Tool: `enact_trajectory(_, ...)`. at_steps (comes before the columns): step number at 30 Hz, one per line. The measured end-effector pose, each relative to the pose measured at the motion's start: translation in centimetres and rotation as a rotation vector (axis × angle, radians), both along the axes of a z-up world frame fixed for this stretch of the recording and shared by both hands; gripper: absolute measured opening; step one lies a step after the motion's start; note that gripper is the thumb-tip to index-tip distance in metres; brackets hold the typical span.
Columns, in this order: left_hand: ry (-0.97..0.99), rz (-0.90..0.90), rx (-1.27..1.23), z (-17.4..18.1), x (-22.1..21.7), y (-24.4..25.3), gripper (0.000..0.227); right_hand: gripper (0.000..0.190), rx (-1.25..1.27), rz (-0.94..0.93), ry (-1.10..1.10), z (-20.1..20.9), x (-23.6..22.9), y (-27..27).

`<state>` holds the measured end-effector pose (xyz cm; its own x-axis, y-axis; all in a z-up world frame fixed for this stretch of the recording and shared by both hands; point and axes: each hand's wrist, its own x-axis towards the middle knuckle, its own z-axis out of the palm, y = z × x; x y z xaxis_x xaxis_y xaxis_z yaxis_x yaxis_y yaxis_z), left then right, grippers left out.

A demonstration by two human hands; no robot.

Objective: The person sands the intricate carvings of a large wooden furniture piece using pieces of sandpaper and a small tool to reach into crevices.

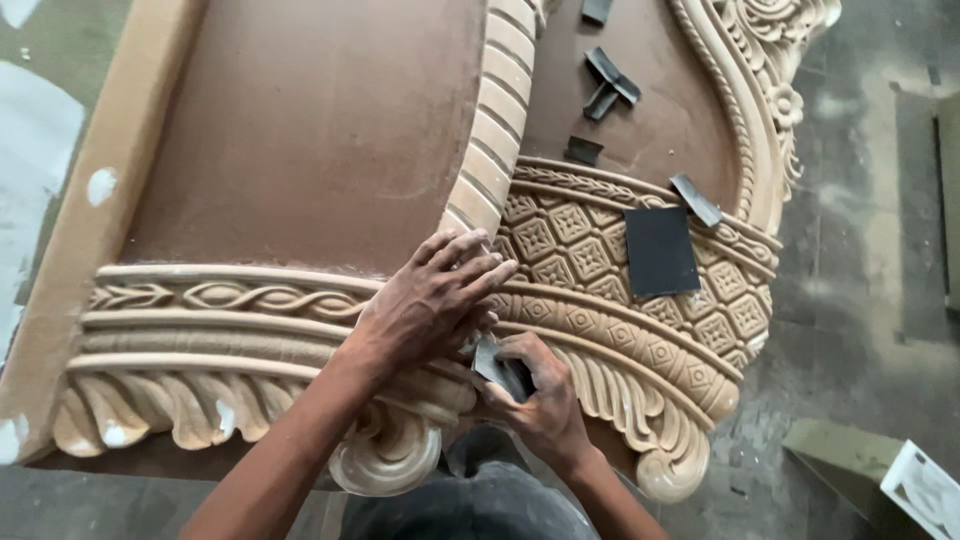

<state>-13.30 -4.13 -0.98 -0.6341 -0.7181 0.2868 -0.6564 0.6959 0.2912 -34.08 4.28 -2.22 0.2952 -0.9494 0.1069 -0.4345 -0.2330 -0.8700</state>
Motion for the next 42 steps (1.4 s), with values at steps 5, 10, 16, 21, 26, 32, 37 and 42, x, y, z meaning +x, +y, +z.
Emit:
enact_trajectory(5, 0.035, -0.006, 0.009, -0.3, 0.2, -0.2, 0.051, 0.033, 0.011, -0.06, 0.003, 0.2, -0.7, -1.1)
enact_trajectory(10, 0.063, -0.017, 0.01, -0.5, 0.8, -0.4, 0.047, 0.035, -0.046, 0.0, 0.027, 0.9, -0.1, -1.9)
enact_trajectory(16, 0.107, -0.032, 0.052, -0.6, 1.3, -0.4, 0.044, 0.04, -0.014, -0.073, 0.165, 2.3, 1.1, -2.1)
enact_trajectory(21, 0.124, -0.033, -0.019, -0.6, 1.3, -0.5, 0.042, 0.034, -0.294, -0.033, 0.405, 3.1, 1.6, -2.3)
enact_trajectory(26, 0.116, 0.003, 0.015, -1.1, 1.1, -0.5, 0.048, 0.036, -0.483, 0.008, 0.547, 3.0, 2.7, -2.8)
enact_trajectory(32, 0.223, -0.027, 0.068, -1.8, 1.4, -0.1, 0.062, 0.063, -0.509, 0.124, 0.409, 2.7, 2.2, -2.8)
enact_trajectory(37, 0.316, 0.06, 0.111, -2.3, 1.3, -0.8, 0.054, 0.068, -0.588, 0.129, 0.491, 1.5, 2.0, -2.6)
enact_trajectory(42, 0.552, 0.139, 0.209, -2.2, 1.1, -0.5, 0.036, 0.067, -0.59, 0.163, 0.536, 1.8, 1.0, -2.8)
